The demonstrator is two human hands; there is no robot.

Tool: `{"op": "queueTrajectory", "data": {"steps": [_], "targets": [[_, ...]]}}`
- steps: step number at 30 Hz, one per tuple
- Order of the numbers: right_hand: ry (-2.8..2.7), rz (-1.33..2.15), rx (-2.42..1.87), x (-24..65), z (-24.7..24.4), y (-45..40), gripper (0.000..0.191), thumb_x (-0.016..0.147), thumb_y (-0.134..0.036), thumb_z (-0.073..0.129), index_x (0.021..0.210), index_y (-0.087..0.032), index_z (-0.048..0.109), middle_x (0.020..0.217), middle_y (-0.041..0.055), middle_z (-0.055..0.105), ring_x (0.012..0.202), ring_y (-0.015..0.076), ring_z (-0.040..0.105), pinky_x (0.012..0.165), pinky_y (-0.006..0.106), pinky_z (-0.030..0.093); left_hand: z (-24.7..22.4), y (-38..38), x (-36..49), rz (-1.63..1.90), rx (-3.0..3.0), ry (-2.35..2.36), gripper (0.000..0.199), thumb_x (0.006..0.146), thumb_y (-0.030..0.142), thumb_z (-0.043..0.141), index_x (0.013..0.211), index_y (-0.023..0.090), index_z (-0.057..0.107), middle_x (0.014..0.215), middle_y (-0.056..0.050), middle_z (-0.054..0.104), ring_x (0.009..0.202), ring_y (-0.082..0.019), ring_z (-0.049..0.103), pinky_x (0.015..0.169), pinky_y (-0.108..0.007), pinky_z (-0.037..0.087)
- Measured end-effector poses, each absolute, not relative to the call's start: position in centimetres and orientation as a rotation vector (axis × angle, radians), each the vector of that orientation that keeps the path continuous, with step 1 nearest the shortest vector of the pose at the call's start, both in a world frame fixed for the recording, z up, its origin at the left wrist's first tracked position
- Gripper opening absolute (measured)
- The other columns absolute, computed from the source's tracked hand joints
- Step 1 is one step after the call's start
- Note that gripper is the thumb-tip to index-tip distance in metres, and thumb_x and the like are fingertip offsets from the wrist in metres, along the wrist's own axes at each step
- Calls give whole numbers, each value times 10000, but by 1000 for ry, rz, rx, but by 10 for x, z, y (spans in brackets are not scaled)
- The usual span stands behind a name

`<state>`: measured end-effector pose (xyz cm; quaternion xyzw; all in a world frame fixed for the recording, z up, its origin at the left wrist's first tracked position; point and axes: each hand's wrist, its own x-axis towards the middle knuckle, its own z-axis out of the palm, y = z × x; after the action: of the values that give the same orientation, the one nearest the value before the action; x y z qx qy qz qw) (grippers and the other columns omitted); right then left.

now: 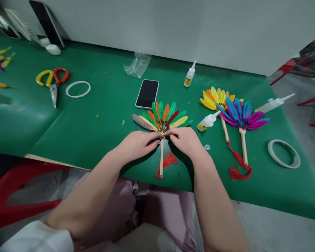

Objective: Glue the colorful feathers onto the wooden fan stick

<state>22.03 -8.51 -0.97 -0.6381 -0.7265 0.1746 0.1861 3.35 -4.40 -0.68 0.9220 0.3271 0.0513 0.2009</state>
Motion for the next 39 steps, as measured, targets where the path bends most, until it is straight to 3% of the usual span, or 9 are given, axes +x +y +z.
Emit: {"op": "queueTrajectory", "data": {"steps": [17,24,29,39], "targets": [[-2066,473,-1759,220,-10,-87,328,723,-129,433,894,-283,666,832,-45,681,768,137,615,679,235,440,-6,-45,35,139,2608,962,330,851,383,308,1087,301,524,887,-16,655,749,-193,611,605,-271,431],[-1768,348,-1784,218,-8,-88,219,754,-215,445,858,-222,638,625,-26,614,496,93,512,508,206,378,-5,-42,34,383,2509,1091,308,855,336,334,1103,264,503,839,-11,653,695,-140,603,591,-223,414],[-1700,402,-1785,214,-8,-86,128,765,-331,485,796,-220,541,482,-69,454,433,84,413,479,206,326,-5,-37,33,451,2391,1201,251,847,346,362,1036,223,474,734,-2,634,595,-134,588,538,-223,397],[-1695,476,-1772,214,-7,-84,189,783,-410,464,758,-224,487,509,-65,425,464,95,398,495,217,321,-4,-35,30,545,2288,1148,188,847,356,381,862,204,490,746,1,637,646,-128,592,566,-218,397]]}}
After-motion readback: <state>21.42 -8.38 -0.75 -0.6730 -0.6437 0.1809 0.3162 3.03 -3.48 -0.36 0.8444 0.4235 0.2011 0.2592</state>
